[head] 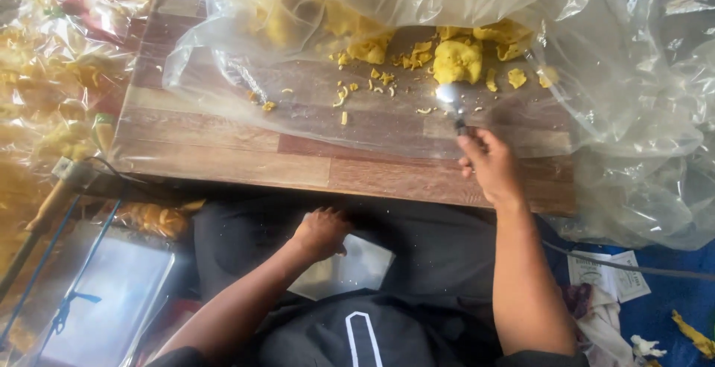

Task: The person is manually picking up yellow snack pieces from a pile and placing them into individual plastic bags.

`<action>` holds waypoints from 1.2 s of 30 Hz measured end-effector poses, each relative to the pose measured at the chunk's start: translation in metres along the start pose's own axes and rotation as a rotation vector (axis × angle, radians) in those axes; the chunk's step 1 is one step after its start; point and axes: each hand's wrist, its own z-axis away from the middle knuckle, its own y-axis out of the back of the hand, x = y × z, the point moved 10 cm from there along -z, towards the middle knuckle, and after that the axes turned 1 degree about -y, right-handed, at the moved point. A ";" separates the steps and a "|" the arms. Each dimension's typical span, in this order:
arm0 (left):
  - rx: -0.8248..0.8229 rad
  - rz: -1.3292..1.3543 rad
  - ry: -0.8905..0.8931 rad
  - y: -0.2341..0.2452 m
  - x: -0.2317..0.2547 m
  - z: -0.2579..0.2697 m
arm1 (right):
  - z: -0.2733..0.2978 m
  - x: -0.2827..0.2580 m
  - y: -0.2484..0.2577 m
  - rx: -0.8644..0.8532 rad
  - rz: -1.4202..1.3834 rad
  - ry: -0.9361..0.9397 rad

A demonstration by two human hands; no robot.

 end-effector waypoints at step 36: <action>-0.266 0.456 -0.127 0.055 0.016 0.036 | 0.000 0.020 0.042 0.036 -0.153 -0.251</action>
